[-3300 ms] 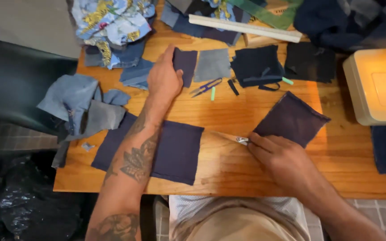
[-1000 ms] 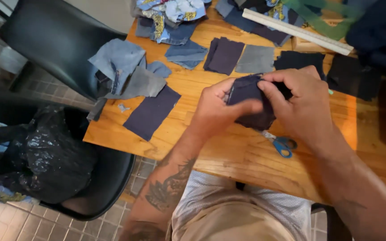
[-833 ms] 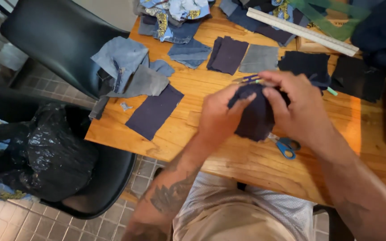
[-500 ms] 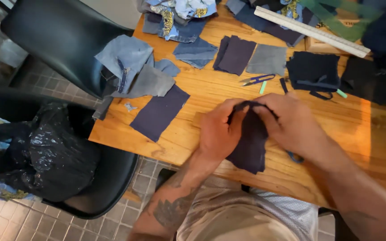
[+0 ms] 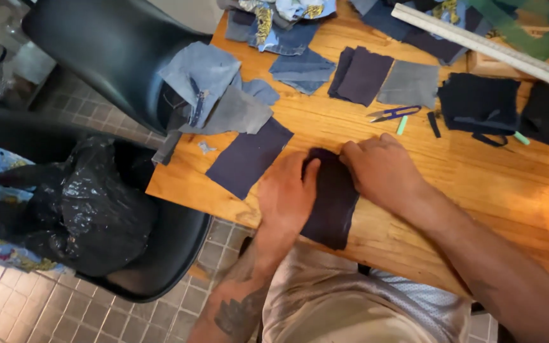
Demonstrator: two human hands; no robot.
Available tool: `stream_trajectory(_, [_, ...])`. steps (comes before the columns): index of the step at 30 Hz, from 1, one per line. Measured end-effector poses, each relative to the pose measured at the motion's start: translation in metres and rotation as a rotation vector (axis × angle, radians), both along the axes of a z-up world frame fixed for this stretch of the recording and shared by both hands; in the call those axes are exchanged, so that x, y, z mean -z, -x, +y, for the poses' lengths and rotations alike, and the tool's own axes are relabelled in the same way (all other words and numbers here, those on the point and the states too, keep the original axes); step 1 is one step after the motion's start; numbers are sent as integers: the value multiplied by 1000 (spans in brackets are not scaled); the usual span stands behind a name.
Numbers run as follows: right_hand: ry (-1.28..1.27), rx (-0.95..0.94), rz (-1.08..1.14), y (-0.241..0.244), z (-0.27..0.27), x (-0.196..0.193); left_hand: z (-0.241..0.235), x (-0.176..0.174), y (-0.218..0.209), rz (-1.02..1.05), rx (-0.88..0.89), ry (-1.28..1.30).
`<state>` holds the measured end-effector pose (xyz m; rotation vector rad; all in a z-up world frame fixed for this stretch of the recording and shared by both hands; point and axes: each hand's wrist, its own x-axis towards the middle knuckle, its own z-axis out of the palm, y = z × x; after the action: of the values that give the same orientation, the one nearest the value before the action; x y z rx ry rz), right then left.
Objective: The person cuts dark fabric pieces into smaller rectangles using scissors. They stack the cut pieces and then handle larger denim fabric pieces, folding and arranging them on the table.
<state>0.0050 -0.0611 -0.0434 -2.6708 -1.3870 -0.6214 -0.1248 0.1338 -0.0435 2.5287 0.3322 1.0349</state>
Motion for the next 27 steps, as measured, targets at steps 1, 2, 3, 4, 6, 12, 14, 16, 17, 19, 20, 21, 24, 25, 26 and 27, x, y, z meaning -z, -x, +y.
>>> stream_trajectory(1, [1, -3, -1, -1, 3, 1, 10, -1, 6, -1, -3, 1])
stream_trajectory(2, [-7, -12, -48, -2, 5, 1, 19, -2, 12, 53, -89, 8])
stream_trajectory(3, [-15, -19, -98, -3, 6, 0, 28, -4, 17, 106, -174, 14])
stream_trajectory(4, [-15, -21, -101, -11, 7, 4, 42, -15, 20, 102, -176, 14])
stream_trajectory(6, [-61, -37, -136, -23, 3, 12, 70, -36, 25, 327, -476, -104])
stream_trajectory(12, [-109, -59, -248, -22, 7, -16, 124, 3, 28, 548, -374, -30])
stream_trajectory(14, [-170, -90, -170, -10, 10, -27, 129, 2, 29, 529, -241, 129])
stream_trajectory(16, [-237, -116, -120, -3, 14, -41, 117, -24, 26, 481, -104, 282])
stream_trajectory(17, [-396, -172, 80, 2, 16, -48, 102, -47, 29, 445, 41, 508])
stream_trajectory(19, [-550, -227, 282, 14, 16, -66, 81, -68, 31, 407, 192, 734])
stream_trajectory(20, [-615, -158, 695, 19, 15, -77, 76, -66, 29, 285, 473, 949])
stream_trajectory(21, [-666, -88, 1106, 24, 15, -89, 73, -66, 27, 146, 756, 1147])
stream_trajectory(24, [-668, -47, 1445, -1, 0, -69, 59, -36, 18, 80, 983, 1337])
stream_trajectory(25, [-672, -36, 1448, 9, 3, -79, 52, -36, 19, 88, 986, 1343])
stream_trajectory(26, [-767, -47, 1521, 18, 6, -89, 45, -37, 19, 149, 979, 1308])
stream_trajectory(27, [-862, -67, 1584, 22, 12, -102, 41, -39, 15, 201, 974, 1265])
